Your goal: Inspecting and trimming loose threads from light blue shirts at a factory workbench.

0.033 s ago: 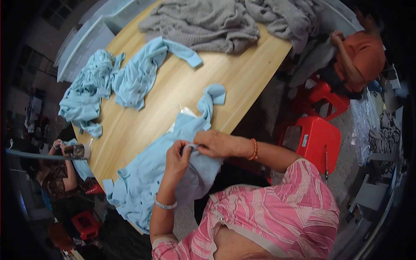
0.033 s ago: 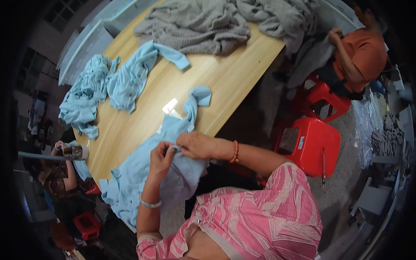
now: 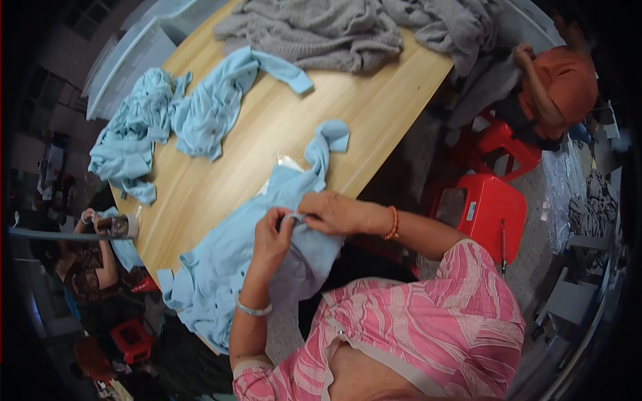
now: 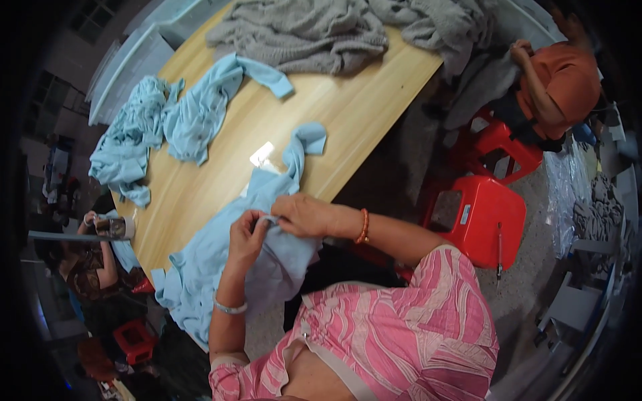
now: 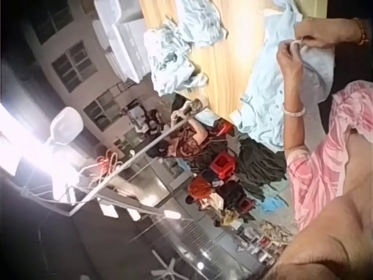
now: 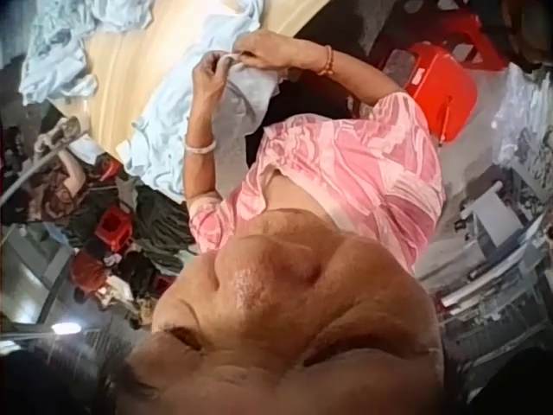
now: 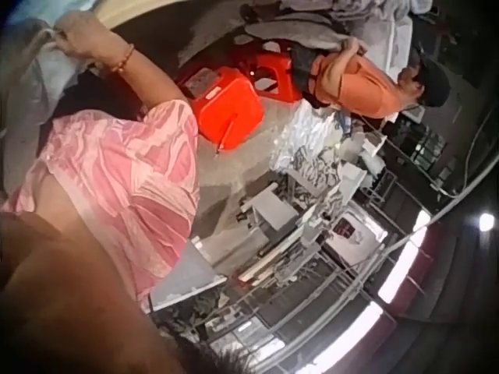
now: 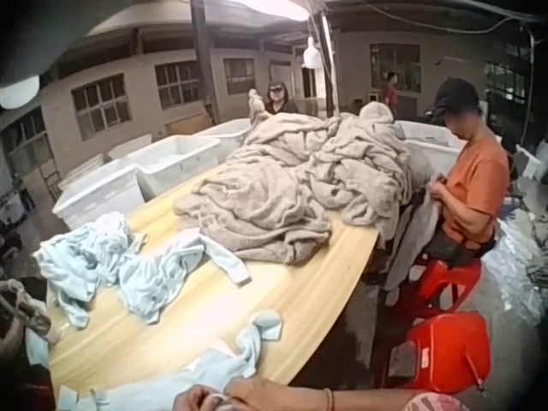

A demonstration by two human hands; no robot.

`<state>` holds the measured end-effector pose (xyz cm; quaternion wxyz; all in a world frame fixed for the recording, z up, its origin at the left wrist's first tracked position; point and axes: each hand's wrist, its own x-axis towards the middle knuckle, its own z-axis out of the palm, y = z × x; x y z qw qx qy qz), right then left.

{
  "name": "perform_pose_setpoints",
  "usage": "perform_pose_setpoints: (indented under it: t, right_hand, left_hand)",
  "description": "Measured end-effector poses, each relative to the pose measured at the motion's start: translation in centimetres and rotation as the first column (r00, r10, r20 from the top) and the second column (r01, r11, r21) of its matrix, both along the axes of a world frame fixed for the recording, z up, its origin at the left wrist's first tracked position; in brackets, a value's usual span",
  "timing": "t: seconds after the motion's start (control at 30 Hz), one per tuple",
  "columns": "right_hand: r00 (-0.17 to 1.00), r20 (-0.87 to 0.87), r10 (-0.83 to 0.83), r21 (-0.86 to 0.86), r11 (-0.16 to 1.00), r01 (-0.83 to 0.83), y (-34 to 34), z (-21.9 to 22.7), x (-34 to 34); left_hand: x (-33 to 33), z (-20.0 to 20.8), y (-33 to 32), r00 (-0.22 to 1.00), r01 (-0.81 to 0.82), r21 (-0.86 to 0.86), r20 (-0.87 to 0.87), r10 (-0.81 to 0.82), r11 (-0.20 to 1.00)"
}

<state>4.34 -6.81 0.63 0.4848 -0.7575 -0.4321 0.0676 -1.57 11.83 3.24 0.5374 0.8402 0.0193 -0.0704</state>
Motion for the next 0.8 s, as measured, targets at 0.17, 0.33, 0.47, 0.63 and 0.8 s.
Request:
perform_pose_setpoints:
  t: [0.17, 0.33, 0.47, 0.63, 0.8]
  right_hand:
    - [0.995, -0.098, 0.019, 0.066, 0.998, -0.012, -0.2, 0.0, 0.6]
    - [0.916, -0.390, 0.091, -0.015, 0.994, -0.105, -1.0, 1.7, 1.4]
    - [0.935, -0.349, 0.062, -0.091, 0.991, -0.100, -1.5, 2.3, 2.1]
    - [0.906, -0.415, 0.084, -0.171, 0.971, -0.168, -3.8, 2.4, 3.0]
    - [0.899, -0.438, 0.027, -0.197, 0.973, -0.125, -5.3, 2.6, 2.9]
  left_hand:
    - [0.0, -0.5, 0.4, 0.998, -0.009, -0.076, -0.055, 0.005, 0.997]
    - [0.1, -0.5, 0.5, 0.997, -0.020, -0.208, -0.077, 0.004, 0.978]
    - [0.2, -0.5, 1.0, 0.994, -0.051, -0.279, -0.104, 0.023, 0.959]
    - [0.0, 0.2, 0.5, 0.988, -0.149, 0.049, -0.027, 0.151, 0.988]
    - [0.3, 1.8, -1.9, 0.829, -0.204, 0.566, 0.534, -0.166, 0.799]
